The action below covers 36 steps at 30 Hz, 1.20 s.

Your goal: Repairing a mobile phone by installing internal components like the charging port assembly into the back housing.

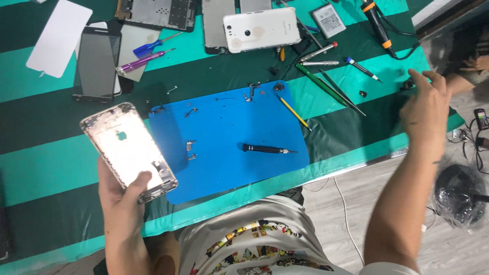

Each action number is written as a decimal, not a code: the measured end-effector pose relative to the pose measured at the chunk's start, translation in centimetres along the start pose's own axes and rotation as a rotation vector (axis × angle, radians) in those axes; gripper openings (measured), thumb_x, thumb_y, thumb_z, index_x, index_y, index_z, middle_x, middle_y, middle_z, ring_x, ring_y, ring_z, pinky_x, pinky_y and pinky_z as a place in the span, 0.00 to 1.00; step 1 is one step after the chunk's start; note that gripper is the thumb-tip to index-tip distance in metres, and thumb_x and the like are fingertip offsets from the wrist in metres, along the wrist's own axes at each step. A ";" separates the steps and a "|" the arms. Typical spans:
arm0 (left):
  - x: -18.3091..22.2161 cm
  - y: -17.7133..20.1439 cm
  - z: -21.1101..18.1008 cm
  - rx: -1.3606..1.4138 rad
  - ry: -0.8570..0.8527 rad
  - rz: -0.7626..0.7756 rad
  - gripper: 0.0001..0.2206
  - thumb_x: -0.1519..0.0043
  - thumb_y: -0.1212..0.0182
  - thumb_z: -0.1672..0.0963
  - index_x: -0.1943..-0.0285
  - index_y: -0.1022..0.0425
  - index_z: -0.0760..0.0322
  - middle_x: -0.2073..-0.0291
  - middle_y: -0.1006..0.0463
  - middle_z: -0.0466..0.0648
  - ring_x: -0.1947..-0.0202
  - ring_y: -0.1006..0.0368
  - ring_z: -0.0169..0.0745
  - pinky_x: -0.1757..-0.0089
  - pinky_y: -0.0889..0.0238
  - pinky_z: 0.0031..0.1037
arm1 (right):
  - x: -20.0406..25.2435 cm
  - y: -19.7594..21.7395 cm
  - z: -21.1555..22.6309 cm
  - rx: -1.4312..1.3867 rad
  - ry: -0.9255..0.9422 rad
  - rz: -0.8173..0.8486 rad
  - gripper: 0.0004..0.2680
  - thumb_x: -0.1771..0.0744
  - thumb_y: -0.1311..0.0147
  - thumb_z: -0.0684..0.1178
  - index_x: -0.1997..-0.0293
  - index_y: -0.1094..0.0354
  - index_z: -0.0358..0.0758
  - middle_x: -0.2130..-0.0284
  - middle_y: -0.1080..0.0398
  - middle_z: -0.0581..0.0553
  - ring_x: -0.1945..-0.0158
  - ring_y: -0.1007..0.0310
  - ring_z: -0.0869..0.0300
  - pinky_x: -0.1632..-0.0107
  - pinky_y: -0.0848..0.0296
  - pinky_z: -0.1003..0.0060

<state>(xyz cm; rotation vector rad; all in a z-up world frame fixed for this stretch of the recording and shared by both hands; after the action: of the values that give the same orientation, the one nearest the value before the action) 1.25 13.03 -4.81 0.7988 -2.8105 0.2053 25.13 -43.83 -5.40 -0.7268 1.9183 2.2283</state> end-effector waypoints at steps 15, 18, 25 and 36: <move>-4.5 -3.7 -5.2 0.043 -0.215 0.443 0.31 0.40 0.48 0.66 0.29 0.56 0.58 0.35 0.41 0.63 0.68 0.24 0.58 0.77 0.25 0.33 | 3.2 -3.8 -5.6 -0.012 0.218 -0.046 0.09 0.19 0.47 0.32 0.30 0.24 0.16 0.40 0.23 0.22 0.36 0.25 0.33 0.29 0.30 0.44; -5.2 -6.2 -5.9 0.154 -0.272 0.623 0.29 0.32 0.50 0.62 0.26 0.60 0.53 0.40 0.37 0.62 0.71 0.24 0.59 0.76 0.26 0.33 | 0.1 -1.9 3.0 -0.259 0.168 -0.177 0.06 0.19 0.48 0.24 0.33 0.29 0.12 0.43 0.28 0.23 0.46 0.26 0.41 0.41 0.26 0.53; -6.6 -10.4 -6.1 0.279 -0.362 0.712 0.28 0.26 0.56 0.64 0.21 0.63 0.54 0.31 0.36 0.63 0.53 0.23 0.62 0.71 0.22 0.34 | -5.9 4.1 30.8 -1.259 0.126 0.376 0.10 0.33 0.42 0.35 0.48 0.36 0.32 0.64 0.32 0.41 0.66 0.21 0.56 0.62 0.13 0.67; -6.3 -9.4 -4.2 0.260 -0.229 0.662 0.28 0.27 0.52 0.59 0.22 0.65 0.54 0.30 0.37 0.54 0.39 0.23 0.58 0.50 0.14 0.50 | -7.1 2.2 36.3 -1.365 0.276 0.505 0.12 0.34 0.41 0.32 0.44 0.31 0.26 0.66 0.33 0.40 0.67 0.29 0.57 0.67 0.14 0.69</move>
<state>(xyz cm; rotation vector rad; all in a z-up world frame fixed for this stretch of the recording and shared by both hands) 12.19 9.12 -1.52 -0.1136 -3.2101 0.6231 20.33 -7.99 2.71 -0.6580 0.2987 3.8014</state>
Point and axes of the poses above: each hand's wrist, its own x-axis away from the middle knuckle, its own y-axis out of the back of the hand, z = x × y, the point moved 5 cm from there along -x, towards the middle knuckle
